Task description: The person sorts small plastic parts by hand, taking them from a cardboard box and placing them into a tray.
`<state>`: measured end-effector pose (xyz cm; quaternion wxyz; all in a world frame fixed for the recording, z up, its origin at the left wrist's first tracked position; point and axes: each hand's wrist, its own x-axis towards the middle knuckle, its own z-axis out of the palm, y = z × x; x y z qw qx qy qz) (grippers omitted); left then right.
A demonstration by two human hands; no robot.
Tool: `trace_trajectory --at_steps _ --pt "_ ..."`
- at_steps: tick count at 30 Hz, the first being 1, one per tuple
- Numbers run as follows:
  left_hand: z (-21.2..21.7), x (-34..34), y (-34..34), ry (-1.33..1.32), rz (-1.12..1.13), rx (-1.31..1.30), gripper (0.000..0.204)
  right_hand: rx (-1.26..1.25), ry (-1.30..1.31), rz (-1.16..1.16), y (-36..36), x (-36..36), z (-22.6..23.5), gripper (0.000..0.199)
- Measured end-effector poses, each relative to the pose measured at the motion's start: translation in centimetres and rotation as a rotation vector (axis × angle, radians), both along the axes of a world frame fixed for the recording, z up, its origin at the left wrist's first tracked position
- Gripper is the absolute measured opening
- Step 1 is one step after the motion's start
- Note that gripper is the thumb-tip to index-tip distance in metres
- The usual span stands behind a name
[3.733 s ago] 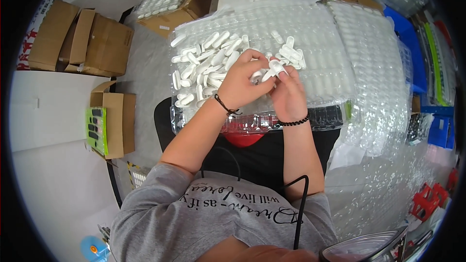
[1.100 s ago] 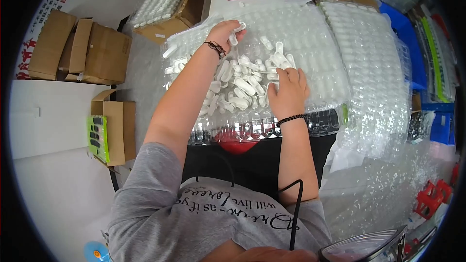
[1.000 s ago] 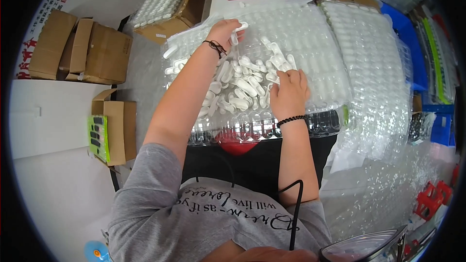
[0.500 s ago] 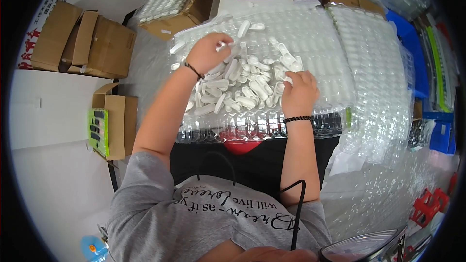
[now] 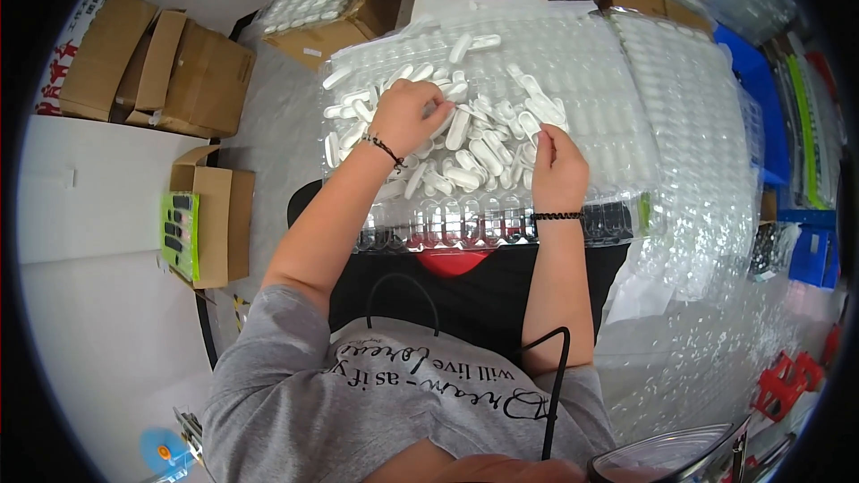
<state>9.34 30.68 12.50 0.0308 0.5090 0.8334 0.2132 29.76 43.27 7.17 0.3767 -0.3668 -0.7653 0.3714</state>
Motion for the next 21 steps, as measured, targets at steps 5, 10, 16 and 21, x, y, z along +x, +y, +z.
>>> trace_trajectory --at_steps 5,10,16,21 --pt "-0.1 1.7 -0.1 -0.185 -0.063 0.219 0.024 -0.495 0.147 0.062 -0.4 -0.3 1.0 0.017" --pt "-0.3 5.0 0.1 -0.609 -0.189 0.305 0.032 -0.679 0.34 0.167 -0.2 -0.1 0.3 0.019" --pt "-0.6 6.4 0.7 -0.783 -0.131 0.207 0.033 -0.901 0.437 0.351 -0.2 -0.1 1.1 0.018" --pt "-1.9 6.0 0.9 -0.916 -0.07 0.191 0.031 -1.05 0.592 0.18 0.0 -0.1 1.3 0.017"
